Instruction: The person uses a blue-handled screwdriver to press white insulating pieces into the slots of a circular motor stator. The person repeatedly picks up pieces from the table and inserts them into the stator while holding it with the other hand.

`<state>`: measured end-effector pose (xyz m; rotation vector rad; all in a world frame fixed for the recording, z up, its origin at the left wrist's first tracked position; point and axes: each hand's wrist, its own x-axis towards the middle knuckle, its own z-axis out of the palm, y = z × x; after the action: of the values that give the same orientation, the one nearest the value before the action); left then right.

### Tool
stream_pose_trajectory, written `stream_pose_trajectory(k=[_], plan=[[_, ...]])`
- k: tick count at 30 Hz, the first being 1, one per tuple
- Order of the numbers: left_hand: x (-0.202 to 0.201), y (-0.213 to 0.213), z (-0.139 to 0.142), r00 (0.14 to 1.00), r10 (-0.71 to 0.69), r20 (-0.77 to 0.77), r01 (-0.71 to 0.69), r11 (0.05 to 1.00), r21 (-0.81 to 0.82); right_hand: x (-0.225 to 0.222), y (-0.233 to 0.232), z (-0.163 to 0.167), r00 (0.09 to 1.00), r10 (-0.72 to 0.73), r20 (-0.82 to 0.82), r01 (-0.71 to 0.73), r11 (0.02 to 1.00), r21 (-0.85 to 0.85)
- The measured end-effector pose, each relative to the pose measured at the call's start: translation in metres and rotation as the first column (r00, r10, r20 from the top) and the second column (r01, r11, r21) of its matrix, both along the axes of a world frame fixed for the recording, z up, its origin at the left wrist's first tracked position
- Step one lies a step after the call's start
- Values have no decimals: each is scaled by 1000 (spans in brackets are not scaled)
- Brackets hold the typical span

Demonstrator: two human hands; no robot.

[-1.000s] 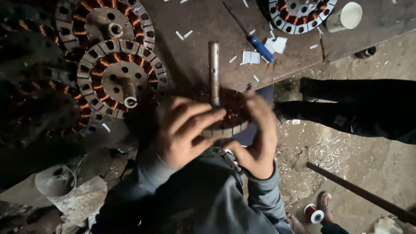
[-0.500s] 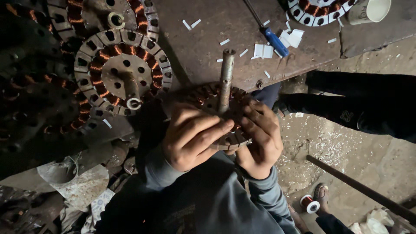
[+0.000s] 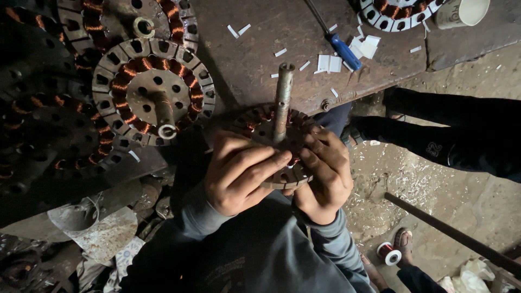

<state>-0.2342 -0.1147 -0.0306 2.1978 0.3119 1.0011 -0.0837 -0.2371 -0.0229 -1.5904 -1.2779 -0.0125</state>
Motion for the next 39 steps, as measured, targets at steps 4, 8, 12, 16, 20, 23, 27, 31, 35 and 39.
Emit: stream_pose_trajectory(k=[4,8,12,16,20,23,27,31,35,39], plan=[[9,-1,0,1000,24,-2,-24,999,-40,4,0,5,1000,16,3,-16,999,-47],[24,5,6,995,84,46,-81,995,-63,15,5,6,998,60,-34,-64,991,-117],[19,26,29,997,43,-66,-50,993,-103,26,14,9,991,129,-46,-135,976,-173],[23,50,51,995,-80,-64,73,993,-94,30,22,18,977,175,-125,-197,961,-193],[31,59,67,984,-172,-34,164,972,-166,34,28,24,979,176,-107,-194,962,-193],[35,59,73,972,-232,-27,219,947,-236,39,26,25,978,198,-64,-207,955,-215],[37,53,76,969,-244,-45,222,932,-287,44,24,26,970,229,-82,-242,948,-207],[35,46,70,975,-217,-40,194,930,-311,42,24,41,960,265,-94,-278,946,-166],[32,36,57,979,-178,-99,138,937,-320,26,14,59,994,92,-66,-99,989,-106],[33,23,48,978,-180,-108,113,886,-449,23,-6,65,978,-50,205,29,994,105]])
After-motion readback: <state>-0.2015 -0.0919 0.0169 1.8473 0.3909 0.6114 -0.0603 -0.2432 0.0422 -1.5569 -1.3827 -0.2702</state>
